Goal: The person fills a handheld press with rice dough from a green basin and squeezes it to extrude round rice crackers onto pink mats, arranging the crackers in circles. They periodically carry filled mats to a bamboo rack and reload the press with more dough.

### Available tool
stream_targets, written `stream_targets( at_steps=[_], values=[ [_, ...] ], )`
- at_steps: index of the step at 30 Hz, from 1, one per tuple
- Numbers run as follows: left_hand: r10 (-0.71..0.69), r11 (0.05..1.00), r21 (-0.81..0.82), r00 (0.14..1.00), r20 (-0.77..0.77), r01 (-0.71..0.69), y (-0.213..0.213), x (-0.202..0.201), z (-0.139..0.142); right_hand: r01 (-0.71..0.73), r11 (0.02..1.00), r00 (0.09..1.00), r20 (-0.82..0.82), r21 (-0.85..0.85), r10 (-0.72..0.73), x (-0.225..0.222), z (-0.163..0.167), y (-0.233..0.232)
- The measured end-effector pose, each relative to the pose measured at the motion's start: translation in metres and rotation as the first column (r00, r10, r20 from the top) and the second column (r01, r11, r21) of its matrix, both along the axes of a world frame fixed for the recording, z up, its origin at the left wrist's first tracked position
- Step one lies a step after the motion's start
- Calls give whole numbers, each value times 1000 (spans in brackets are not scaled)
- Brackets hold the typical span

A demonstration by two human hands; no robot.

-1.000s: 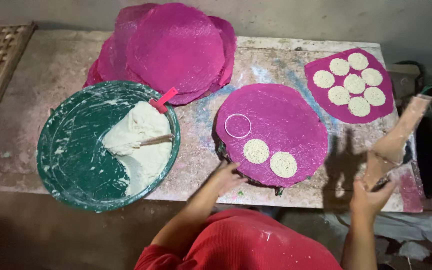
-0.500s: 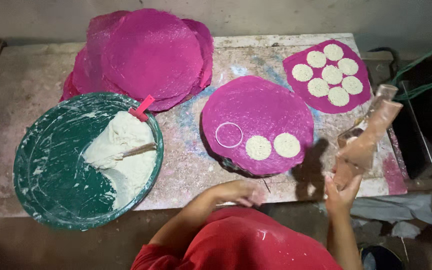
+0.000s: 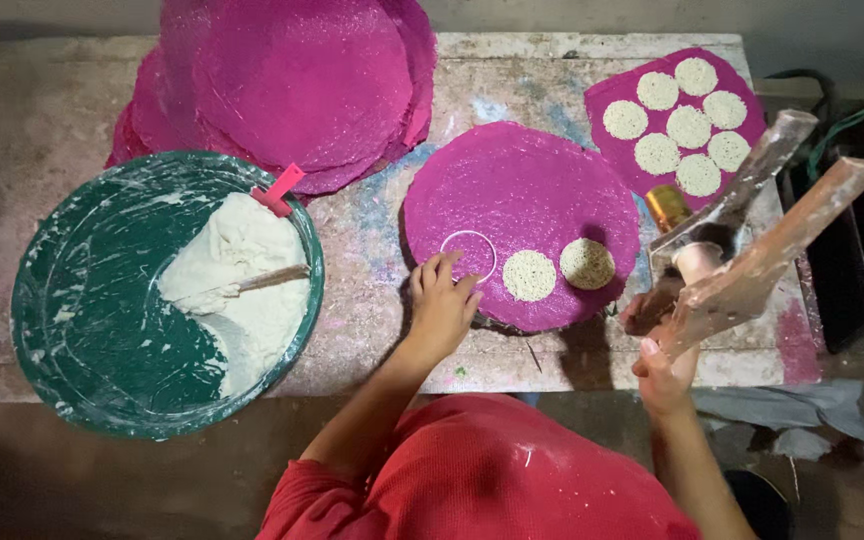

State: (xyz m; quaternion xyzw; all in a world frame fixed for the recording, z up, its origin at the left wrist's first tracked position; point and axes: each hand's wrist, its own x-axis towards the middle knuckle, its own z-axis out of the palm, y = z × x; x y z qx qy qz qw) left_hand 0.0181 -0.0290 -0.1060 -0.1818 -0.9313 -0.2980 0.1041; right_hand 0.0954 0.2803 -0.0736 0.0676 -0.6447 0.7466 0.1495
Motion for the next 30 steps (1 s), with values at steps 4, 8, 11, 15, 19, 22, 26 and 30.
stream_targets(
  at_steps=[4, 8, 11, 15, 19, 22, 26, 30],
  values=[
    [-32, 999, 23, 998, 61, 30, 6, 7, -8, -50, 998, 993, 110, 25, 47, -4, -4, 7],
    [-73, 993, 102, 992, 99, 63, 5, -13, 14, -276, 961, 875, 422, 32, 237, -26, 1, 14],
    [-277, 651, 753, 896, 348, -92, -5, -59, 45, -654, 754, 675, 405, -58, 617, -55, 14, 3],
    [-766, -545, 794, 546, -340, -269, -22, -91, 74, -771, 481, 167, 597, -417, 785, -81, 41, -14],
    [-645, -688, 706, 585, -491, -166, -14, -93, 72, -837, 532, 80, 930, -132, 358, -131, 86, -18],
    [-545, -734, 646, 751, -373, -211, -2, -105, 56, -885, 466, 130, 964, 7, 232, -159, 109, -25],
    [-417, -795, 588, 838, -353, -148, -6, -124, 33, -899, 331, 302, 953, 288, -10, -175, 116, -56],
    [-385, -827, 554, 820, -425, -101, -26, -131, 25, -866, 263, 443, 897, 426, 7, -179, 116, -87]
  ],
)
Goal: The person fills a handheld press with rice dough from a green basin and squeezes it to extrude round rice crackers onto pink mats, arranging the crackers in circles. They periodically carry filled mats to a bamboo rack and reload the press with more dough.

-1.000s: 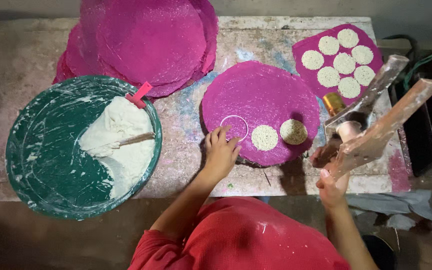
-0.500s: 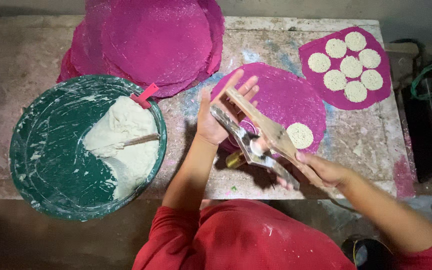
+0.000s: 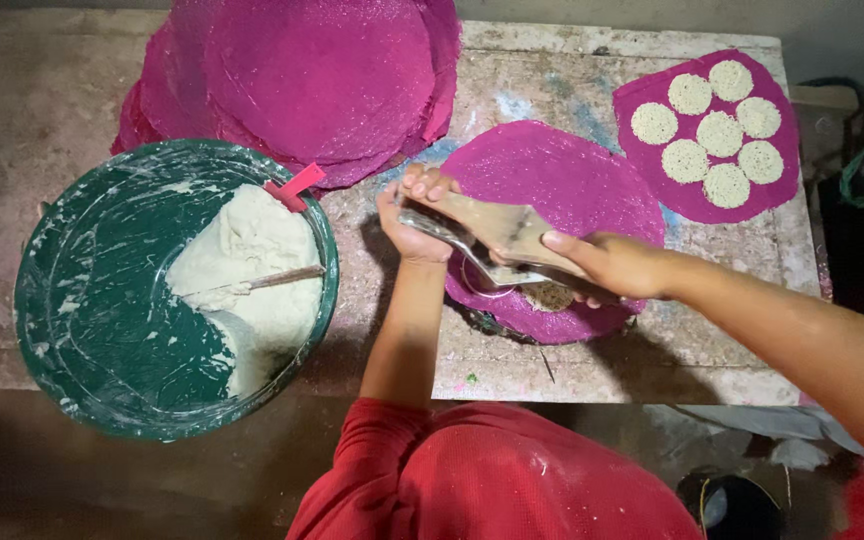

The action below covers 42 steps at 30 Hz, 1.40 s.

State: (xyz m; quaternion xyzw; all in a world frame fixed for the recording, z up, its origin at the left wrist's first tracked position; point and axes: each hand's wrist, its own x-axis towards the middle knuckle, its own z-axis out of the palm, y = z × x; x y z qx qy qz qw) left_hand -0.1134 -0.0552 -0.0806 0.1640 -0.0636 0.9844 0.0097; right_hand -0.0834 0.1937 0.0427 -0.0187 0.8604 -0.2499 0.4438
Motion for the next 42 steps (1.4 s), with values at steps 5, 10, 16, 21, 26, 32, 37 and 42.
stream_targets(
  at_steps=[5, 10, 16, 21, 26, 32, 37, 42],
  values=[
    [-18, 999, 50, 1000, -19, 19, -16, 2, -3, -22, 999, 998, -62, -24, 21, 4, -8, -20],
    [-2, 1000, 22, 996, 90, 0, 4, 4, -9, -12, 1000, 1000, 2, 21, 12, 6, -7, -10],
    [3, 999, -47, 999, 47, 0, 21, -19, 2, 17, 998, 987, -162, 66, -6, 2, 0, 1],
    [7, 992, -123, 1000, -15, -9, 0, -27, 17, -36, 999, 948, -318, -16, 29, 4, -13, -13],
    [30, 980, -197, 998, 53, -19, -21, -17, 18, -25, 999, 963, -270, -47, 11, 13, -26, -26],
    [50, 986, -170, 962, 267, -4, 5, -5, 14, 22, 997, 995, -95, 68, -15, 8, -14, -11],
    [81, 980, -195, 960, 267, -28, 5, -21, 23, 21, 1000, 971, -238, -7, -22, 1, -15, -10],
    [77, 976, -216, 952, 296, -12, 4, -20, 26, 110, 994, 976, -185, -17, -111, 5, -24, -11]
  ],
)
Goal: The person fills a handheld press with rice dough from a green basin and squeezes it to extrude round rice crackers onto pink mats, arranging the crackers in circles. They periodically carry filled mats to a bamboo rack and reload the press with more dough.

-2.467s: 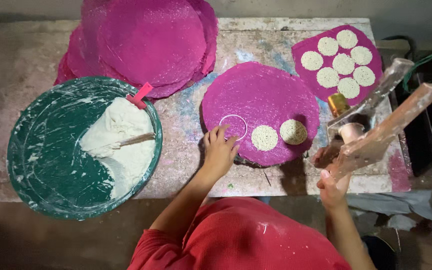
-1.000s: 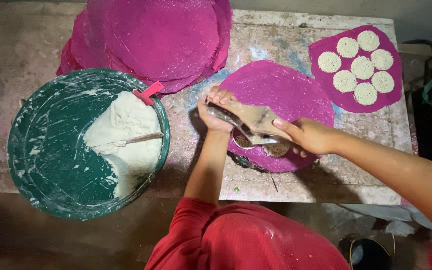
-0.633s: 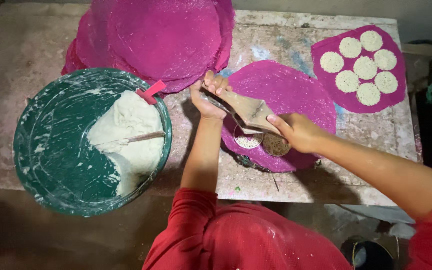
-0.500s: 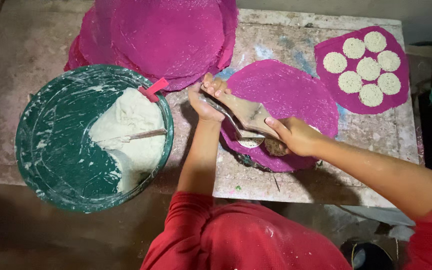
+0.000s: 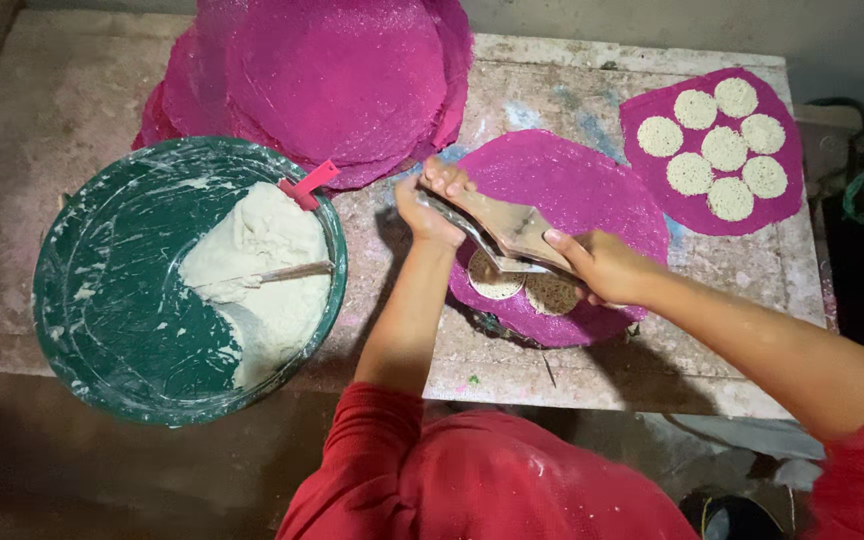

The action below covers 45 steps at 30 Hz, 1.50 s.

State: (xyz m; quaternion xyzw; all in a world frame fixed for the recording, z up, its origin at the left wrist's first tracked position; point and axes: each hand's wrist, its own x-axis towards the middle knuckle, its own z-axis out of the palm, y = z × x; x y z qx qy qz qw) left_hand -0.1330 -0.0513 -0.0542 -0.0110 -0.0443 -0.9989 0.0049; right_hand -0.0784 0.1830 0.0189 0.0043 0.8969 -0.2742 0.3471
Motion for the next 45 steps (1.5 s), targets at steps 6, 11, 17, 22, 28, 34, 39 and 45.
stream_targets(
  at_steps=[6, 11, 17, 22, 28, 34, 39, 45],
  values=[
    [-18, 998, -58, 982, -186, 7, -8, -1, 8, -82, 997, 958, -275, 14, 82, 3, -23, 6],
    [-75, 495, -852, 986, 151, 168, -24, 30, -10, -141, 830, 930, -360, -539, -76, 43, -52, 42],
    [-297, -662, -735, 952, 72, -151, 7, 105, -37, -74, 572, 854, -349, -817, -387, 92, -68, 92],
    [-327, -707, -680, 942, 71, -194, 11, 110, -22, 28, 404, 765, -240, -914, -598, 122, -77, 111],
    [-260, -673, -739, 947, 189, -37, 4, 74, -18, 131, 257, 723, -85, -958, -686, 131, -76, 118],
    [15, -494, -869, 1000, 18, 23, -21, 24, -39, 127, 176, 757, -20, -976, -653, 130, -65, 104],
    [165, 55, -991, 977, 131, 124, -10, 86, -30, 142, 143, 773, 20, -979, -634, 135, -61, 101],
    [55, -667, -732, 989, 139, 140, 3, 132, 16, 169, 137, 779, 47, -976, -625, 138, -66, 98]
  ],
)
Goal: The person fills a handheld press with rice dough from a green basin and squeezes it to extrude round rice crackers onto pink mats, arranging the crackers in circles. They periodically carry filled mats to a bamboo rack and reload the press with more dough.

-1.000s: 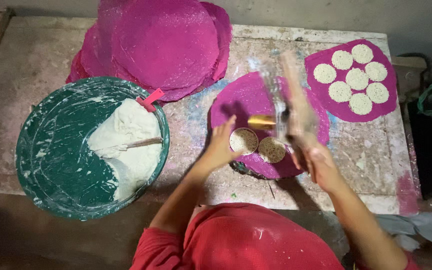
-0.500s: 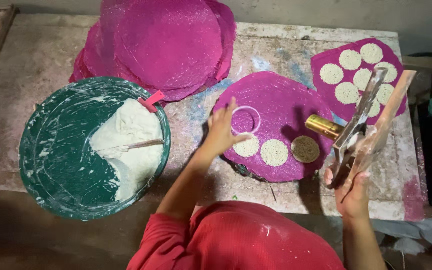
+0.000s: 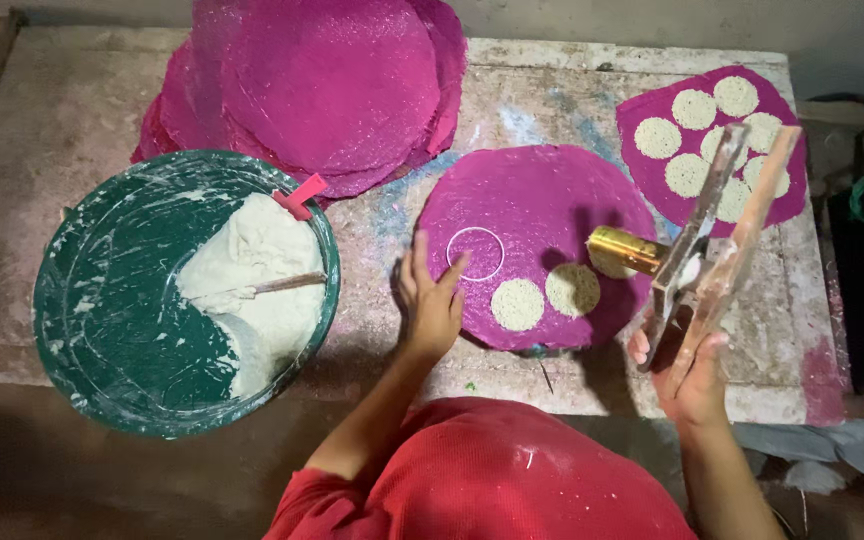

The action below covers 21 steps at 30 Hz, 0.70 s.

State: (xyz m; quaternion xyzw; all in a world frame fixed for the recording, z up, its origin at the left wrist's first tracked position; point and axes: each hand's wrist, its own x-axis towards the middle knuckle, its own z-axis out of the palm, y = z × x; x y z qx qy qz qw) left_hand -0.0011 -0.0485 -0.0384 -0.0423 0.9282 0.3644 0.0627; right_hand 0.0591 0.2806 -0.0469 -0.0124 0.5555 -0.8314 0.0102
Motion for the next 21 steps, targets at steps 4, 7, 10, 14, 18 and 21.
stream_targets(
  at_steps=[4, 7, 10, 14, 18, 21],
  values=[
    [-204, 966, -166, 979, -15, 199, 0, -1, -17, -85, 996, 996, -22, 21, 86, 3, -6, -4],
    [-243, 962, -163, 960, -138, 220, 0, 10, -38, -100, 993, 995, -24, 70, 101, 6, -14, -4],
    [-227, 972, -112, 951, -209, 207, -2, 10, -43, -150, 978, 987, 70, 145, 141, -3, -21, -1],
    [-46, 460, 859, 972, -231, 226, -5, -41, -25, -374, 778, 925, 257, 504, 278, -44, -15, -4],
    [-134, -708, 707, 983, -127, -5, -1, -88, -12, -801, 473, 509, 833, 367, 216, -90, 17, -28],
    [-20, -785, 615, 989, -147, 76, 2, -102, -12, -840, 456, 497, 755, 294, 428, -122, 48, -50]
  ],
)
